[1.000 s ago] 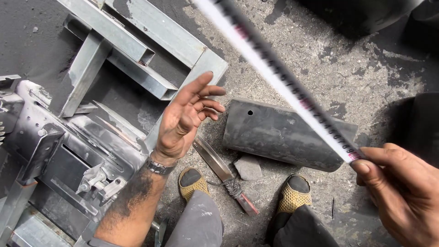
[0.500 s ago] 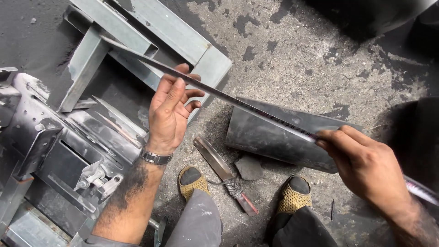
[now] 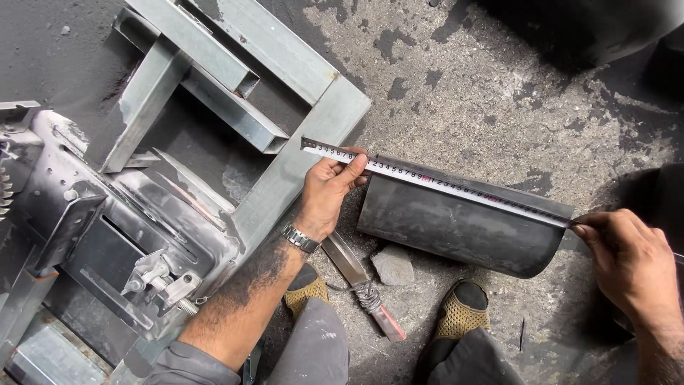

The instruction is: Measure different rubber components using a measuring tape in a workshop setting.

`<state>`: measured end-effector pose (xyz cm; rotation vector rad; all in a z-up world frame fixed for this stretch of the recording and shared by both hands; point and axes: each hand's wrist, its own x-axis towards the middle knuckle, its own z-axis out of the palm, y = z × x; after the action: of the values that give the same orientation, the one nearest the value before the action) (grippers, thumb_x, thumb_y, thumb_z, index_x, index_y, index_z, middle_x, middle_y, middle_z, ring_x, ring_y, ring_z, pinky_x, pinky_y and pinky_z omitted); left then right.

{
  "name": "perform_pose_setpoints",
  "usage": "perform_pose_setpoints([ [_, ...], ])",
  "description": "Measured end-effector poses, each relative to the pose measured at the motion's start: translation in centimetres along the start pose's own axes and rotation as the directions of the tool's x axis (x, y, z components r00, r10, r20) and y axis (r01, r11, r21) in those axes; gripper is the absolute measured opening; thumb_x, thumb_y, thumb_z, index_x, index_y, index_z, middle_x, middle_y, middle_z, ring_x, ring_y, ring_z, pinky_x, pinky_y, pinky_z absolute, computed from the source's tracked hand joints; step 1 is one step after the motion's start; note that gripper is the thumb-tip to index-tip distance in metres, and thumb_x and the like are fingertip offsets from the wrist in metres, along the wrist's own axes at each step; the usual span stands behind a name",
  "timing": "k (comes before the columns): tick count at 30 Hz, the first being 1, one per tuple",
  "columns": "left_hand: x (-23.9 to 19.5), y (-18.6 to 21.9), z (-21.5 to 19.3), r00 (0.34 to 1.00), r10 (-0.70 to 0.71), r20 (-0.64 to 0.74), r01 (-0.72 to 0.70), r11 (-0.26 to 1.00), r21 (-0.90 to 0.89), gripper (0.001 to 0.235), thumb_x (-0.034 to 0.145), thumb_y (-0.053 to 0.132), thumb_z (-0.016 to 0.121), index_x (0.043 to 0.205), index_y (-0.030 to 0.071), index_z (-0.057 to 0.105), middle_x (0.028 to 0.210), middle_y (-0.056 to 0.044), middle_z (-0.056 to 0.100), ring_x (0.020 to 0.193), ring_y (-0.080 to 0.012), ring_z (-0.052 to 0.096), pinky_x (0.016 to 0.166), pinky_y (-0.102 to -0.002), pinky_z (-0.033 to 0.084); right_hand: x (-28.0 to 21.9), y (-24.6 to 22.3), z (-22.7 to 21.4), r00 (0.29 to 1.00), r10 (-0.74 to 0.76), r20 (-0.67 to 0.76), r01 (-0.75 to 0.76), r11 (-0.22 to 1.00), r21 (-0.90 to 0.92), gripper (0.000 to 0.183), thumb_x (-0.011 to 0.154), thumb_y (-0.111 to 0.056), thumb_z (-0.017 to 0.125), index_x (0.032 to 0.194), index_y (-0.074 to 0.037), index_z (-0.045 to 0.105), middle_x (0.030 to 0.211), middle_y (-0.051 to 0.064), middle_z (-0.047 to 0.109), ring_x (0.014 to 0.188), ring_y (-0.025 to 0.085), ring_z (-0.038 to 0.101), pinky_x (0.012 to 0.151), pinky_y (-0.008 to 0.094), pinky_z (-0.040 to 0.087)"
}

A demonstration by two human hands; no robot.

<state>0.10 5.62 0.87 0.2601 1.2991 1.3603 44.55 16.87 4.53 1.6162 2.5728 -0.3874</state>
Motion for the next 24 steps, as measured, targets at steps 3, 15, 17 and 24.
perform_pose_setpoints([
  [3,0.3,0.1,-0.2,1.000,0.004,-0.027,-0.003,1.000,0.023,0.020,0.096,0.016,0.072,0.112,0.003,0.072,0.096,-0.006,0.075,0.087,-0.0121,0.069,0.079,-0.026,0.057,-0.3,1.5,0.9,0.996,-0.061,-0.059,0.063,0.998,0.030,0.021,0.110,-0.032,0.073,0.101,-0.013,0.067,0.095,-0.001,0.070,0.089,0.017,0.068,0.078,0.031,0.046],
  [15,0.5,0.3,-0.6,0.999,-0.031,-0.027,0.032,0.998,0.062,0.024,0.093,0.016,0.074,0.113,0.002,0.071,0.099,-0.009,0.077,0.090,-0.0139,0.074,0.081,-0.027,0.059,0.5,3.0,2.1,0.990,-0.089,-0.110,0.107,0.980,0.166,0.008,0.108,-0.012,0.075,0.116,-0.014,0.077,0.089,0.004,0.066,0.075,0.015,0.058,0.070,0.028,0.047],
  [17,0.5,0.1,-0.5,0.999,-0.020,-0.029,0.022,0.997,0.079,0.024,0.093,0.016,0.074,0.112,0.002,0.071,0.098,-0.010,0.077,0.089,-0.0138,0.073,0.081,-0.027,0.059,0.4,4.0,3.1,0.986,-0.104,-0.131,0.128,0.973,0.190,0.008,0.109,-0.008,0.075,0.116,-0.012,0.076,0.089,0.004,0.066,0.076,0.016,0.057,0.071,0.027,0.046],
  [24,0.7,-0.3,-0.6,1.000,0.010,-0.006,-0.010,0.994,0.106,0.023,0.094,0.015,0.074,0.111,0.001,0.071,0.099,-0.009,0.078,0.089,-0.0129,0.073,0.083,-0.027,0.059,0.1,5.1,4.4,0.992,-0.051,-0.114,0.081,0.958,0.274,0.008,0.112,-0.003,0.072,0.118,-0.008,0.075,0.088,0.003,0.059,0.078,0.014,0.055,0.071,0.025,0.046],
])
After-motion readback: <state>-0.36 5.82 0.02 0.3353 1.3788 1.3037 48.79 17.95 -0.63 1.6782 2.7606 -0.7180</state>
